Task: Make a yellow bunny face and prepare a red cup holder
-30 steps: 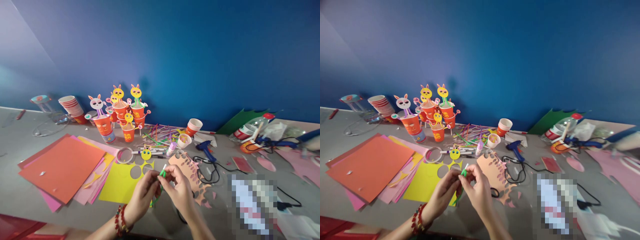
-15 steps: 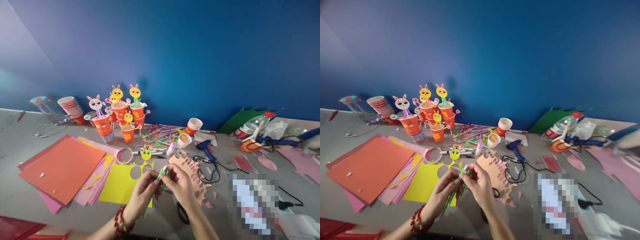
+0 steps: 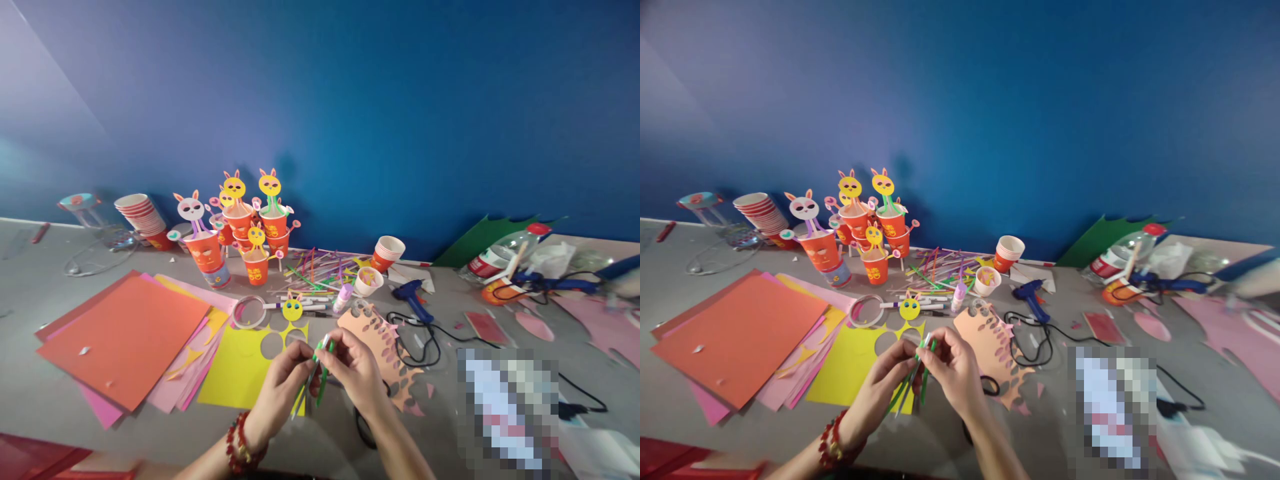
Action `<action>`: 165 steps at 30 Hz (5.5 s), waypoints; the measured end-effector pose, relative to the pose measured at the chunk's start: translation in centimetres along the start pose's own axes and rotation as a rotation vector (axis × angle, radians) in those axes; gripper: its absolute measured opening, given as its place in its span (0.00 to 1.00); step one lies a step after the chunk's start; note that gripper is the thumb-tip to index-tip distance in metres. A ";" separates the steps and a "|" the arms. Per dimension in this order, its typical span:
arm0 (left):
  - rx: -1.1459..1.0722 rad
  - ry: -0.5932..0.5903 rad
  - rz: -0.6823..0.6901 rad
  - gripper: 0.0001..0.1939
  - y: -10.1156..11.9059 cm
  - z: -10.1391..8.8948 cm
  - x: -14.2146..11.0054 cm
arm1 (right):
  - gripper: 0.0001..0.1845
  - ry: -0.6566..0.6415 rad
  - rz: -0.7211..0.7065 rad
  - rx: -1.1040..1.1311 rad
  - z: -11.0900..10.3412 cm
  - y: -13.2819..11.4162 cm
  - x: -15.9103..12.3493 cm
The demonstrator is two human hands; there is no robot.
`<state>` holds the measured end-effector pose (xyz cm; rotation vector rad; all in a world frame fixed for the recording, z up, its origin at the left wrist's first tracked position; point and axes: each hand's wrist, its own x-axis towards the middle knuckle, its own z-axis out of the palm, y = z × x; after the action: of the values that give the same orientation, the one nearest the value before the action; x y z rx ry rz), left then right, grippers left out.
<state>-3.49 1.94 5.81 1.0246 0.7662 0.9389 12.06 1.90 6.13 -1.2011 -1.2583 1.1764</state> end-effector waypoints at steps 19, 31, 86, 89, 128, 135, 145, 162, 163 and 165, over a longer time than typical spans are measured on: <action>-0.112 0.085 -0.075 0.17 0.2 -0.7 0.5 | 0.19 -0.135 0.121 0.204 -0.7 -1.0 0.0; -0.119 0.089 -0.115 0.19 -0.2 -0.6 0.6 | 0.13 -0.051 0.037 0.082 -0.4 0.6 -0.2; -0.054 -0.282 -0.203 0.20 -0.1 -0.9 1.0 | 0.18 -0.019 0.071 0.136 0.6 1.0 0.4; -0.089 -0.302 -0.233 0.20 -0.2 -0.8 1.2 | 0.18 -0.025 0.081 0.169 0.6 0.9 0.4; 1.075 -0.474 0.179 0.15 1.1 0.8 3.7 | 0.08 0.259 0.078 -1.110 -9.3 4.0 7.1; 1.378 -0.458 0.219 0.06 -3.1 4.2 10.1 | 0.10 0.224 0.060 -0.874 -11.2 4.5 6.9; 1.427 -0.512 0.181 0.07 -4.6 4.1 10.6 | 0.21 0.403 0.023 -0.317 -12.7 5.0 6.0; 0.078 -0.362 -0.068 0.17 4.1 -0.3 5.2 | 0.07 -0.036 -0.245 -0.155 -8.6 -0.8 -2.4; -0.001 -0.391 -0.116 0.16 4.3 -0.5 4.7 | 0.06 -0.107 -0.286 -0.185 -8.0 -0.9 -2.3; -0.137 -0.427 -0.188 0.15 4.0 -0.9 3.8 | 0.05 -0.198 -0.362 -0.216 -7.0 -0.8 -2.1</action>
<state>-3.80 6.60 8.87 0.9696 0.4250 0.5741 19.08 -0.16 7.05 -0.9696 -1.7069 0.9235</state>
